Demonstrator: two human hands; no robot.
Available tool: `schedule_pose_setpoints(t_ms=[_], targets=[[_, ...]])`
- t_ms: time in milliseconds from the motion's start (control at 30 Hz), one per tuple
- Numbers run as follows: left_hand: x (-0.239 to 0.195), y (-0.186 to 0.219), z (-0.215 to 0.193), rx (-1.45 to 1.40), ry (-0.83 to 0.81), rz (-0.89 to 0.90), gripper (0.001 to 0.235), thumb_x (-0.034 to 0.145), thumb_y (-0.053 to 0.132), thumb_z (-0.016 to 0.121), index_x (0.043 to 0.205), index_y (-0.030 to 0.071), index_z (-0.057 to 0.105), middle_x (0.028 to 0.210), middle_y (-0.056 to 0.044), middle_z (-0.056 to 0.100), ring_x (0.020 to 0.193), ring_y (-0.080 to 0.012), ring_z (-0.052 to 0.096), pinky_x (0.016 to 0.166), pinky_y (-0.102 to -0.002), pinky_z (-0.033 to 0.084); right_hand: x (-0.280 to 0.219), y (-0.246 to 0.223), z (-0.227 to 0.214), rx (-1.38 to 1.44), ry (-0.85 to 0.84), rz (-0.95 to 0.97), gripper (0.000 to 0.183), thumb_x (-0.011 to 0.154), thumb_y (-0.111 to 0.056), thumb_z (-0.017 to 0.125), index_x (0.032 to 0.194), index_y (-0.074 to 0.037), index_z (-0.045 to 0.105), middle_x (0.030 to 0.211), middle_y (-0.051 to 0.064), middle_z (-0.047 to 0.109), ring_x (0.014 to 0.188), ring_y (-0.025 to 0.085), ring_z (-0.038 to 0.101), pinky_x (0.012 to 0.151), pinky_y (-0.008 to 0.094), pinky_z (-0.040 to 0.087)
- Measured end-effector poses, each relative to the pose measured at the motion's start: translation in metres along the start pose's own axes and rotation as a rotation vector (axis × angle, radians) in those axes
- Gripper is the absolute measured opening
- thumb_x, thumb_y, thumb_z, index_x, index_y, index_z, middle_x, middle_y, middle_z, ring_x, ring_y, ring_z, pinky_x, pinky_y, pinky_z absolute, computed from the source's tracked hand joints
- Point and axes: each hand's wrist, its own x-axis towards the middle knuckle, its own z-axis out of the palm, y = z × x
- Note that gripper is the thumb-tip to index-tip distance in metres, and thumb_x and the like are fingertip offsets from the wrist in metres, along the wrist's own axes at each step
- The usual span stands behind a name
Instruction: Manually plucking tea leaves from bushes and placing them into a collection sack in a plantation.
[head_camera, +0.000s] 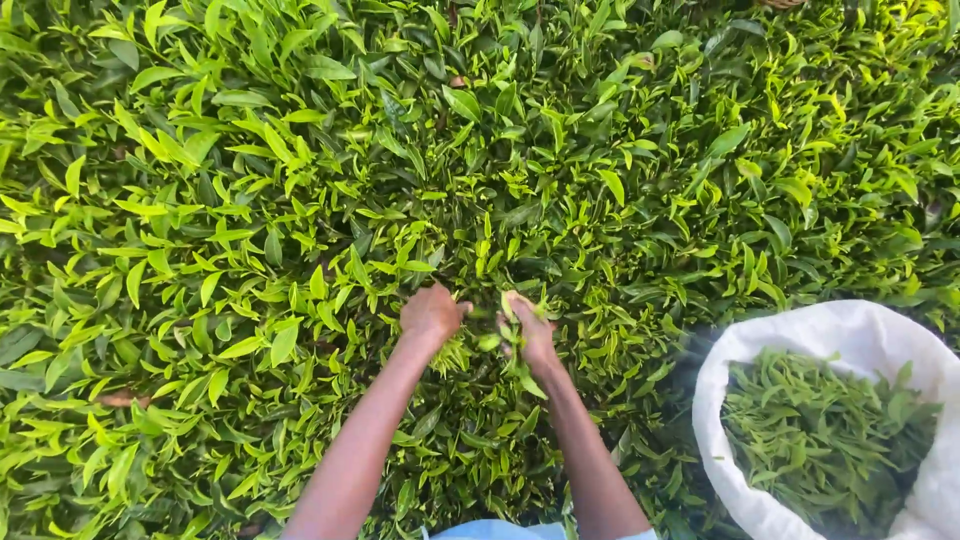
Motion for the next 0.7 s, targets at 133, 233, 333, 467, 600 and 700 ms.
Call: schedule_pose_setpoints(t_ms=[133,233,333,467,600,700], targets=[[-0.007,-0.02,0.007,-0.018,-0.108,0.003,0.032,0.105,0.031,0.076,0.112,0.001,0.085,0.105,-0.021,0.083,0.112,-0.0395,0.081,0.098,-0.059,0.063,-0.065,-0.032,0.038,-0.159,0.122,-0.494,0.037,0.119,-0.029,0.057,0.086,-0.016,0.067,0.077,-0.004,0.058,0.075,0.008,0.054,0.071,0.026,0.05],[-0.015,-0.037,0.007,-0.088,-0.027,0.055,0.027,0.106,0.026,0.073,0.107,0.001,0.083,0.094,-0.019,0.08,0.103,-0.0384,0.082,0.098,-0.06,0.063,-0.075,-0.06,0.056,-0.292,0.26,-0.524,0.025,0.117,-0.025,0.061,0.103,-0.013,0.078,0.092,0.003,0.073,0.09,0.014,0.057,0.094,0.037,0.052],[-0.063,-0.025,-0.025,-0.411,0.071,0.379,0.02,0.112,0.012,0.062,0.099,0.004,0.073,0.079,-0.007,0.06,0.081,-0.0245,0.063,0.082,-0.045,0.053,-0.08,-0.106,0.083,-0.326,0.136,-0.359,0.046,0.12,-0.021,0.052,0.164,-0.011,0.053,0.086,0.006,0.067,0.054,0.006,0.045,0.051,0.021,0.044],[-0.089,-0.024,-0.033,-0.705,0.184,0.458,0.026,0.117,0.015,0.053,0.101,0.006,0.072,0.082,-0.009,0.063,0.082,-0.0213,0.059,0.084,-0.042,0.051,-0.021,-0.09,0.096,-0.531,0.038,-0.404,0.042,0.118,-0.017,0.057,0.159,-0.012,0.054,0.113,0.023,0.075,0.051,0.008,0.051,0.052,0.028,0.049],[-0.093,-0.022,-0.043,-0.998,0.227,0.456,0.027,0.115,0.018,0.056,0.109,0.004,0.079,0.095,-0.013,0.075,0.092,-0.0175,0.061,0.094,-0.037,0.052,-0.006,-0.082,0.099,-0.602,0.109,-0.515,0.022,0.12,-0.017,0.051,0.127,-0.008,0.07,0.087,0.015,0.073,0.061,0.018,0.06,0.062,0.035,0.052],[-0.062,-0.016,-0.034,-1.068,0.317,0.388,0.015,0.107,0.016,0.072,0.097,0.007,0.065,0.09,-0.013,0.076,0.094,-0.0225,0.066,0.095,-0.04,0.052,-0.013,-0.072,0.092,-0.49,0.179,-0.445,0.027,0.117,-0.029,0.052,0.121,-0.012,0.073,0.099,0.02,0.075,0.086,0.029,0.07,0.077,0.047,0.053]])
